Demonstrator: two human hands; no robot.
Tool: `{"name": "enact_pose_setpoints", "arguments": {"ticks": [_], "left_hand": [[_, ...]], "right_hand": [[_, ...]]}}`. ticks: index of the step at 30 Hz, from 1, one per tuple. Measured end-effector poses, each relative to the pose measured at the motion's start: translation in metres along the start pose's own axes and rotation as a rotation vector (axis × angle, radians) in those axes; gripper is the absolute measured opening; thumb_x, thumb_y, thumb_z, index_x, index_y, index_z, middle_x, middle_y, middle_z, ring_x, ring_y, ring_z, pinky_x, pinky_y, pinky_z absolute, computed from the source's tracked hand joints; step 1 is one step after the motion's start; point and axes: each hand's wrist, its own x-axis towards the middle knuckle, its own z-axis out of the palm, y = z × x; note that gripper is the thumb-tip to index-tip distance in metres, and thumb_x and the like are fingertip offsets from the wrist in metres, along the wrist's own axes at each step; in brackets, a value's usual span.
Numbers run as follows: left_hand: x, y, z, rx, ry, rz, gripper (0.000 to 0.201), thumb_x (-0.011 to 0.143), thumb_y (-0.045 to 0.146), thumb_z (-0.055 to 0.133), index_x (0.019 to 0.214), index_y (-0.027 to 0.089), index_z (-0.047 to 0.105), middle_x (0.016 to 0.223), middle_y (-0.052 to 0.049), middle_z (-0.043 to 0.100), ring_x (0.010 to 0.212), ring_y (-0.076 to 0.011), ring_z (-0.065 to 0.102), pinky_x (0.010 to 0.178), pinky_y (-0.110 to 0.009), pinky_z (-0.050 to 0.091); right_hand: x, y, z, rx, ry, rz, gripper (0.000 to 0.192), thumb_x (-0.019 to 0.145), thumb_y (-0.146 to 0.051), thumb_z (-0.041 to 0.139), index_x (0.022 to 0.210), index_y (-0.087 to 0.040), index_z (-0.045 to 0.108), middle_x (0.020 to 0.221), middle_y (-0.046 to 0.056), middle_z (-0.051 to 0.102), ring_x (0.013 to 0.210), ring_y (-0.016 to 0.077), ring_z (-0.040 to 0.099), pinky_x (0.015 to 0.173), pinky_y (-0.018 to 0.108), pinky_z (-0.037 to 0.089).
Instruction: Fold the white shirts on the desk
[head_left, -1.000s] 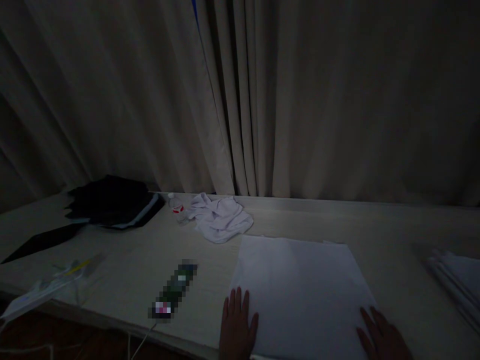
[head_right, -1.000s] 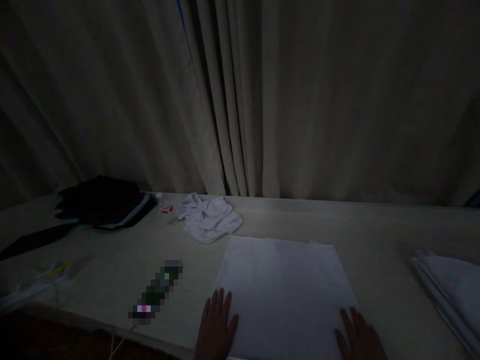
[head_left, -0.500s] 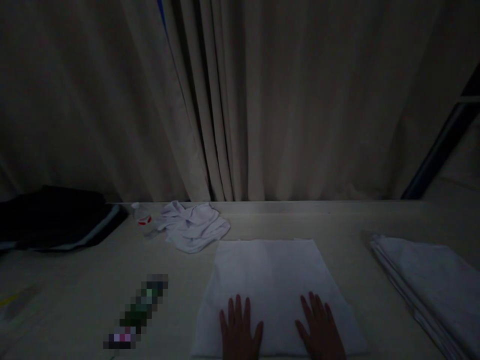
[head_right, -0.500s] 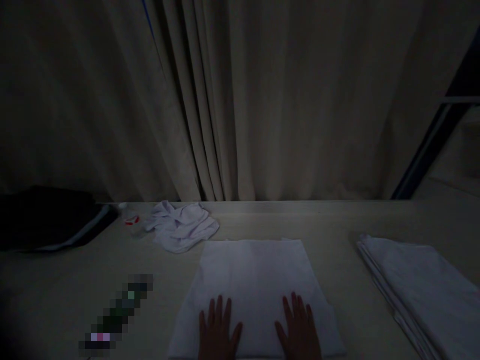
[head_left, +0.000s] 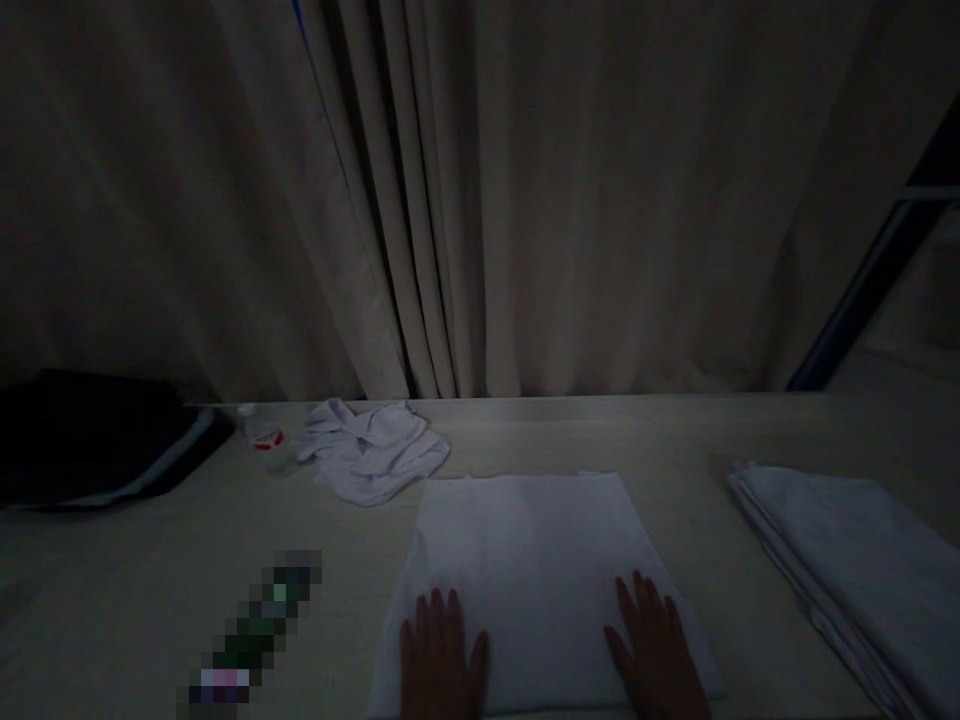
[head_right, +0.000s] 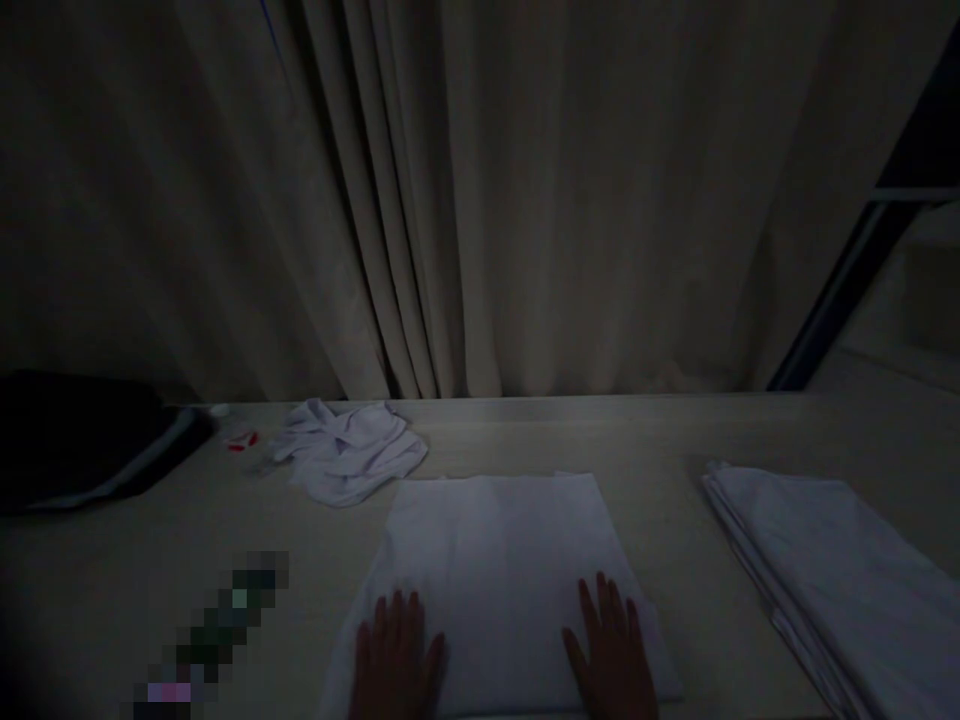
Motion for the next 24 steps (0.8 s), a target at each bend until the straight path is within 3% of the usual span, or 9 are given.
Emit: {"name": "enact_pose_setpoints", "arguments": {"ticks": [4, 7, 10, 17, 24], "left_hand": [[-0.003, -0.047, 0.007, 0.064, 0.058, -0.002, 0.058, 0.084, 0.044, 0.033, 0.130, 0.010, 0.045, 0.138, -0.018, 0.047, 0.132, -0.0379, 0.034, 0.107, -0.057, 0.029], [-0.007, -0.062, 0.017, 0.079, 0.053, -0.023, 0.059, 0.084, 0.046, 0.033, 0.131, 0.013, 0.043, 0.139, -0.016, 0.047, 0.131, -0.0352, 0.038, 0.105, -0.056, 0.033], [-0.008, -0.059, 0.017, 0.102, 0.017, -0.032, 0.060, 0.083, 0.047, 0.034, 0.132, 0.014, 0.042, 0.141, -0.016, 0.044, 0.133, -0.0350, 0.036, 0.106, -0.055, 0.032], [-0.011, -0.050, -0.010, 0.131, -0.164, -0.058, 0.064, 0.082, 0.048, 0.032, 0.134, 0.011, 0.037, 0.144, -0.017, 0.037, 0.134, -0.0352, 0.032, 0.109, -0.052, 0.030], [-0.030, -0.046, -0.019, 0.153, -0.185, -0.073, 0.062, 0.084, 0.047, 0.029, 0.134, 0.011, 0.035, 0.145, -0.016, 0.034, 0.135, -0.0344, 0.030, 0.109, -0.052, 0.029]], "right_hand": [[-0.012, 0.045, 0.009, -0.012, 0.038, 0.036, 0.064, 0.088, -0.055, 0.027, 0.133, -0.013, 0.045, 0.143, 0.016, 0.039, 0.137, 0.0335, 0.021, 0.109, 0.057, 0.023], [-0.025, 0.064, 0.025, -0.003, 0.024, 0.073, 0.067, 0.087, -0.058, 0.026, 0.133, -0.012, 0.045, 0.142, 0.017, 0.040, 0.136, 0.0348, 0.025, 0.106, 0.057, 0.027], [-0.031, 0.065, 0.032, -0.008, -0.010, 0.096, 0.068, 0.087, -0.057, 0.024, 0.134, -0.012, 0.043, 0.144, 0.016, 0.037, 0.136, 0.0339, 0.024, 0.106, 0.055, 0.028], [-0.029, 0.058, 0.015, 0.052, -0.082, 0.125, 0.066, 0.087, -0.056, 0.023, 0.134, -0.014, 0.043, 0.142, 0.016, 0.040, 0.135, 0.0339, 0.026, 0.106, 0.056, 0.025], [-0.046, 0.062, 0.015, -0.015, -0.049, 0.116, 0.069, 0.086, -0.059, 0.026, 0.134, -0.013, 0.043, 0.143, 0.018, 0.038, 0.135, 0.0342, 0.027, 0.105, 0.054, 0.028]]}}
